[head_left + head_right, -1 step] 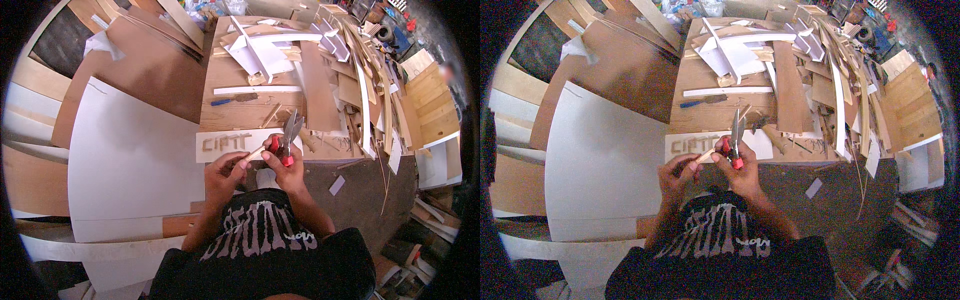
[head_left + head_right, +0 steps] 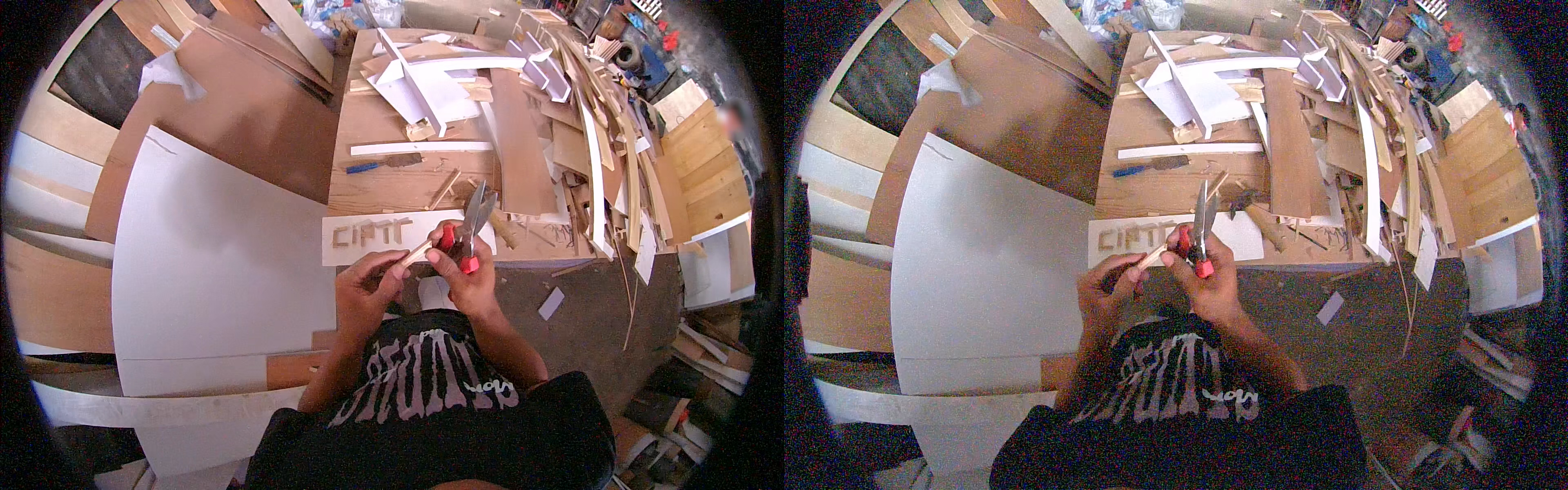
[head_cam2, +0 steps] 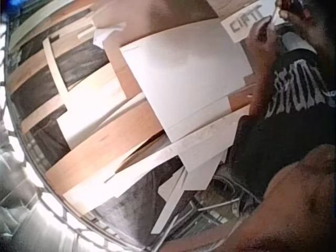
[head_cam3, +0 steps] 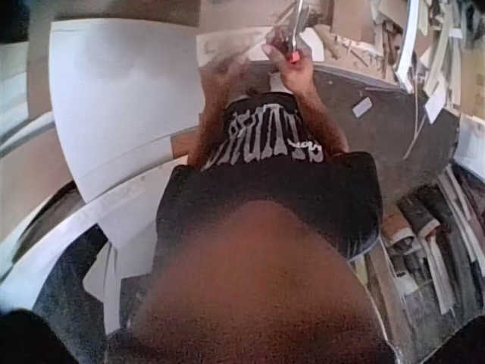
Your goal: The person constructs wooden letters by cutting small wooden strips using shears and hammering the pieces onto a larger wooden board to form the word 'CIPTA'.
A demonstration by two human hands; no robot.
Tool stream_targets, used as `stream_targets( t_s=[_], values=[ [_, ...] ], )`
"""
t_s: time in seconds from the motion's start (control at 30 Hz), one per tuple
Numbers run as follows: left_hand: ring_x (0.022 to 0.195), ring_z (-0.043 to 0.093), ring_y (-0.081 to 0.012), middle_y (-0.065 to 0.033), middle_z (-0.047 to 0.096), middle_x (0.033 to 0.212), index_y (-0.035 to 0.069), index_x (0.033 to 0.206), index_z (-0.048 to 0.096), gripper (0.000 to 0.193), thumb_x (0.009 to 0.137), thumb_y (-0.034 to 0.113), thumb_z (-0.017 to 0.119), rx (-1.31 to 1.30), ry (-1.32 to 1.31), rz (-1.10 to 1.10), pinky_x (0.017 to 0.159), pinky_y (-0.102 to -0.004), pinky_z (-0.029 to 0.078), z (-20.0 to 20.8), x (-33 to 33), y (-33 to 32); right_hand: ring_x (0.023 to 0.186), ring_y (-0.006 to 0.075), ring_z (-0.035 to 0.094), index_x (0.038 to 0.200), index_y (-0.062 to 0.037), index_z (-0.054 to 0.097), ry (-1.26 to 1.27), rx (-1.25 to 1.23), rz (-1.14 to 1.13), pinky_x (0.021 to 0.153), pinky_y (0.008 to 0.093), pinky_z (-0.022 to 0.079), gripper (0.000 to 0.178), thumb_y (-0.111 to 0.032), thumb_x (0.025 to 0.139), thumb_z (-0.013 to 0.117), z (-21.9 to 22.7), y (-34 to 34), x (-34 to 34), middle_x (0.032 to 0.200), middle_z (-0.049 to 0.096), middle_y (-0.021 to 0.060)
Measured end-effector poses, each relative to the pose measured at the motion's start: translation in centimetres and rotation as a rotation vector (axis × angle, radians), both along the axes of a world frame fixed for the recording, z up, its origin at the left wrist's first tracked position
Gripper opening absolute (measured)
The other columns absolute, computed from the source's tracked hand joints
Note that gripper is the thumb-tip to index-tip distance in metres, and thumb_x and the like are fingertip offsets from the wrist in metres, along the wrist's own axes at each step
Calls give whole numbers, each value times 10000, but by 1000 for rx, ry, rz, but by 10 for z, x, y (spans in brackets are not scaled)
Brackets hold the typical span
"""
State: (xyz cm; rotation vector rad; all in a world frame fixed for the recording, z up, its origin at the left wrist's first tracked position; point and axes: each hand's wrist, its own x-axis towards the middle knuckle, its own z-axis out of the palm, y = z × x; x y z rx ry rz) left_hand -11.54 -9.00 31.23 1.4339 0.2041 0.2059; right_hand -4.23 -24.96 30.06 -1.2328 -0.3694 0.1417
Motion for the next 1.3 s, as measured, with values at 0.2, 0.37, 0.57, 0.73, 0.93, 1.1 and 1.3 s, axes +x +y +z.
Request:
stream_targets(
  t_s=[0.2,0.37,0.57,0.73,0.93,1.1,1.3],
  values=[
    [735,627,-94,-87,718,952,1,1121,726,205,944,97,691,233,-79,82,606,-221,492,-1,-32,0,958,115,592,1131,-8,606,-20,-80,38,869,286,488,257,-43,908,728,-5,8,-34,1024,639,39],
    [743,642,-105,-84,724,930,-15,1095,726,211,948,134,701,128,-28,153,609,-226,482,6,-48,0,923,136,613,1133,-13,604,-29,-196,23,843,317,503,302,-165,913,741,-2,5,-53,968,655,84],
    [843,702,-152,-138,725,1039,-51,1164,659,255,973,118,666,61,-10,102,661,-242,550,25,-58,4,813,187,621,1121,23,600,-191,-766,68,776,328,501,356,-166,866,760,7,-23,-77,865,642,95],
    [964,712,-232,-191,696,1121,-86,1185,620,278,987,108,632,-178,-48,45,768,-332,623,19,-70,-12,667,226,597,1047,6,628,-294,-830,-7,656,350,485,357,-237,837,784,10,-37,-100,747,614,122],
    [1001,703,-277,-223,675,1125,-112,1193,601,281,994,87,607,-230,-68,-43,825,-394,635,19,-93,-41,599,221,562,1000,-7,635,-318,-828,-54,602,355,466,322,-237,834,787,11,-66,-128,695,581,118],
    [1017,695,-275,-219,671,1123,-122,1188,598,287,998,93,604,-233,-40,-88,841,-397,631,19,-120,-72,586,221,549,985,-13,640,-204,-778,-112,589,341,463,310,-231,828,794,6,-94,-165,695,582,120],
    [1006,693,-263,-219,671,1144,-120,1203,600,298,1002,100,603,-177,-8,-70,837,-399,630,14,-158,-106,598,227,568,975,0,650,-138,-774,-134,598,343,469,291,-193,814,798,-5,-123,-206,711,605,129]
  ],
)
